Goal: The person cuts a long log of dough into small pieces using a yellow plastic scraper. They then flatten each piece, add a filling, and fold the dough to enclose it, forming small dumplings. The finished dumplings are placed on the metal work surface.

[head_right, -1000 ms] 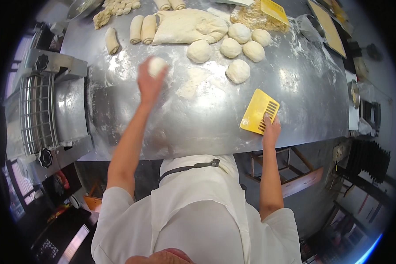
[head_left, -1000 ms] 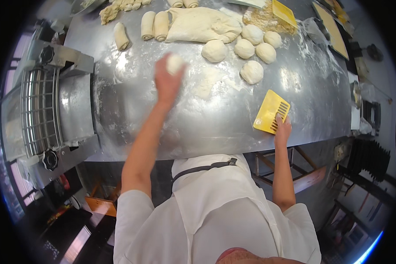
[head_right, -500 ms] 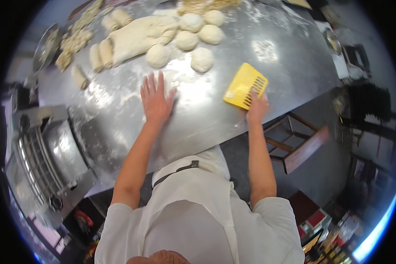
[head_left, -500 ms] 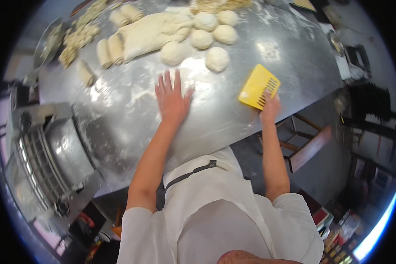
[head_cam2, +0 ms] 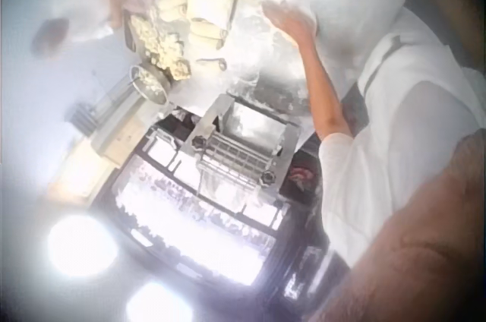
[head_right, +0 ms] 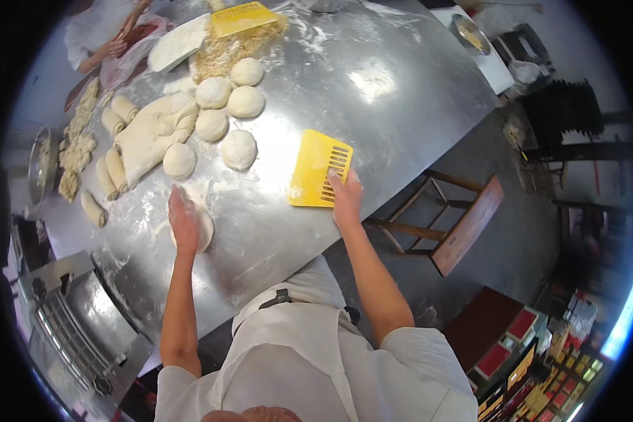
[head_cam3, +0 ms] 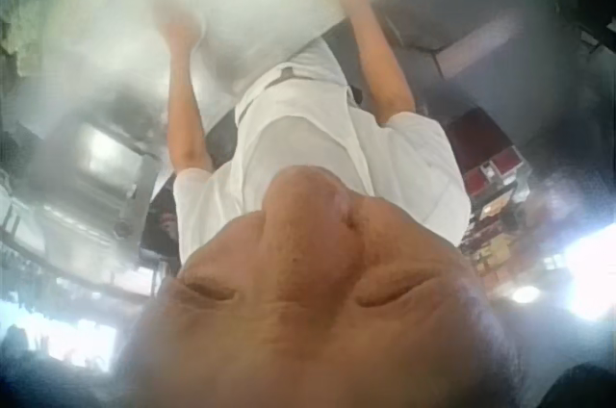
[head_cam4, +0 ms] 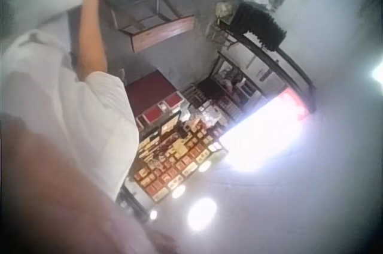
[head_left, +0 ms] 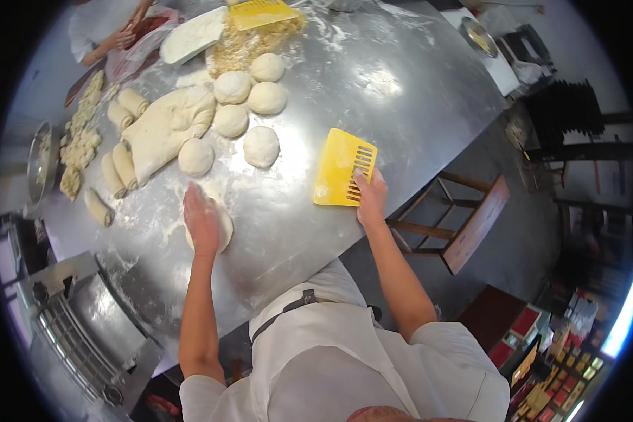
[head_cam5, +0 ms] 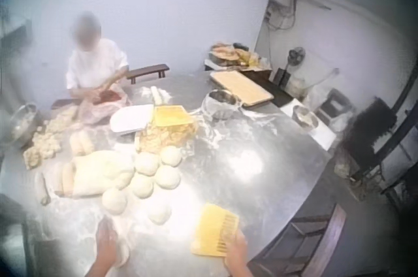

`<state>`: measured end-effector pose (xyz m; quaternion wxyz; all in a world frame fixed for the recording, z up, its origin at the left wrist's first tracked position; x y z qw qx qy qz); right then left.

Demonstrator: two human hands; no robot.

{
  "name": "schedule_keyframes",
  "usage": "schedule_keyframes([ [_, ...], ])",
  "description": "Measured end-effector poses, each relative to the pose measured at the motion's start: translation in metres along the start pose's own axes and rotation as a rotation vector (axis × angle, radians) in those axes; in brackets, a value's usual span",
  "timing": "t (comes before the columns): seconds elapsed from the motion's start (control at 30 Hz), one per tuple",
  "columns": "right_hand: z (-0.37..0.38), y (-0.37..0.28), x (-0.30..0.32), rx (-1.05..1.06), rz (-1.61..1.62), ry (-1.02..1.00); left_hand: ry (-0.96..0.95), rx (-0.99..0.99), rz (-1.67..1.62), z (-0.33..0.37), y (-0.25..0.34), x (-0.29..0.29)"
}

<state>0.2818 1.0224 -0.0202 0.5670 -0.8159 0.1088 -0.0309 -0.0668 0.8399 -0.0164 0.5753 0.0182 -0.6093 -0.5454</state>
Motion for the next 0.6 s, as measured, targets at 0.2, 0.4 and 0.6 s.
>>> schedule_keyframes([
  [0.2, 0.039, 0.002, 0.006, -0.111, 0.211, -0.102, 0.179, 0.021, 0.46, -0.053, -0.028, 0.022],
  [0.4, 0.133, -0.019, -0.021, -0.05, 0.045, -0.131, 0.217, 0.852, -0.298, -0.08, 0.008, 0.023],
  [0.6, 0.203, -0.055, -0.058, 0.04, -0.112, -0.143, 0.622, 0.14, 0.024, -0.064, 0.053, 0.03],
])
Point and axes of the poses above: each hand's wrist, its own z-axis towards the middle knuckle, its own x-axis out of the back of the hand, y = z × x, the point moved 2 cm from there along z, towards the middle knuckle, and after that the axes turned 12 degrees about y, right-handed, at the moved point
